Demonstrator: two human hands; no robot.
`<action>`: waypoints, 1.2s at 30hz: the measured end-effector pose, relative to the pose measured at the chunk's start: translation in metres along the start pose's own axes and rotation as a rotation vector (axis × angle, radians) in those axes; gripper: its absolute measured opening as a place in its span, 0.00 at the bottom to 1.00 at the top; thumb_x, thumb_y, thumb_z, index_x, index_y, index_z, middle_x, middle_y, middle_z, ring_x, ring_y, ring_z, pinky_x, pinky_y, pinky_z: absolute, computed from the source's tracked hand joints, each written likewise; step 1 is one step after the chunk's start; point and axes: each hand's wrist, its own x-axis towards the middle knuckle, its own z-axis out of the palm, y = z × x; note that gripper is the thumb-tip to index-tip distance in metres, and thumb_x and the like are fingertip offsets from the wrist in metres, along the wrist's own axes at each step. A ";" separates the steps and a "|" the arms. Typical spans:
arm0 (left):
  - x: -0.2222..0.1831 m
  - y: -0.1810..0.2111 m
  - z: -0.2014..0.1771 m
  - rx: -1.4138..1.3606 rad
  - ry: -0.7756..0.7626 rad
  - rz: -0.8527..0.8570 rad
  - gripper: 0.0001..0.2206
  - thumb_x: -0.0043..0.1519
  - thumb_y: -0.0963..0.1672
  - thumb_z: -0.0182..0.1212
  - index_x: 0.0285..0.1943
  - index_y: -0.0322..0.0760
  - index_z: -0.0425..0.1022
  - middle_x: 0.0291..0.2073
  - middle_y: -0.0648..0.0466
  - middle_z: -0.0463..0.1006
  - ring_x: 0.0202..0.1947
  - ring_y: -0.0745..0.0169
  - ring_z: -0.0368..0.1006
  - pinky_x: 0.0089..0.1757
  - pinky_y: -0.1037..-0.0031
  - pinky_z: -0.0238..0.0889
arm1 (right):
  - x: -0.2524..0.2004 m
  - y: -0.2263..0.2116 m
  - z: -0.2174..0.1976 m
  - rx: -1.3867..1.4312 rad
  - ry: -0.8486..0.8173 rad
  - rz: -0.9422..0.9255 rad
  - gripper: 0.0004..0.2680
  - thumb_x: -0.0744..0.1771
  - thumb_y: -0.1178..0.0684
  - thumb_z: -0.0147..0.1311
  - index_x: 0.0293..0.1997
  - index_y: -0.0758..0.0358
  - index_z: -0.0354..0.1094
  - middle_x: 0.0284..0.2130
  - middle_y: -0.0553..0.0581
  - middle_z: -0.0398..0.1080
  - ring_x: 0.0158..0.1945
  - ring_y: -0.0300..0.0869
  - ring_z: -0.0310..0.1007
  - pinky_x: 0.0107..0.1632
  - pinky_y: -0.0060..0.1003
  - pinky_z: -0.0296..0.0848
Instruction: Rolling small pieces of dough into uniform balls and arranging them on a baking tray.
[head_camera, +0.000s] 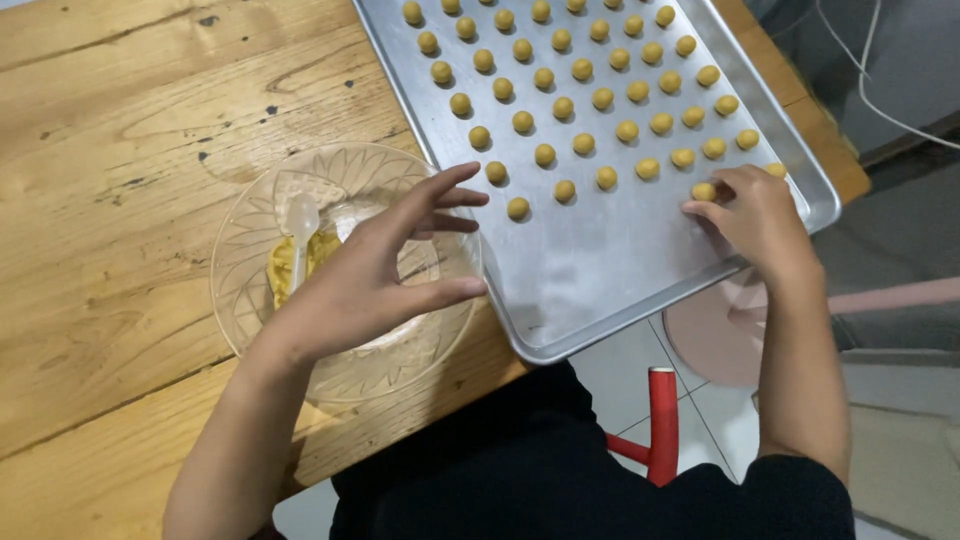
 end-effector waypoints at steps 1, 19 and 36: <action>-0.005 0.002 -0.004 0.071 0.075 0.052 0.39 0.55 0.57 0.61 0.76 0.50 0.52 0.67 0.49 0.71 0.62 0.56 0.73 0.58 0.59 0.66 | -0.001 -0.003 -0.003 -0.045 -0.017 0.021 0.16 0.65 0.50 0.66 0.54 0.73 0.73 0.46 0.67 0.75 0.49 0.55 0.72 0.50 0.48 0.68; -0.072 -0.117 -0.036 0.862 0.312 -0.450 0.22 0.64 0.51 0.61 0.62 0.36 0.67 0.43 0.42 0.79 0.41 0.36 0.78 0.44 0.45 0.66 | -0.013 -0.237 0.058 0.085 -0.120 -1.074 0.16 0.65 0.53 0.63 0.58 0.64 0.70 0.46 0.61 0.74 0.48 0.51 0.77 0.50 0.42 0.77; -0.078 -0.124 -0.034 0.722 0.407 -0.340 0.18 0.63 0.44 0.51 0.59 0.29 0.64 0.36 0.38 0.79 0.37 0.29 0.80 0.41 0.42 0.68 | 0.013 -0.283 0.160 -0.328 0.244 -1.279 0.03 0.67 0.54 0.56 0.42 0.56 0.69 0.32 0.52 0.66 0.35 0.46 0.73 0.35 0.36 0.70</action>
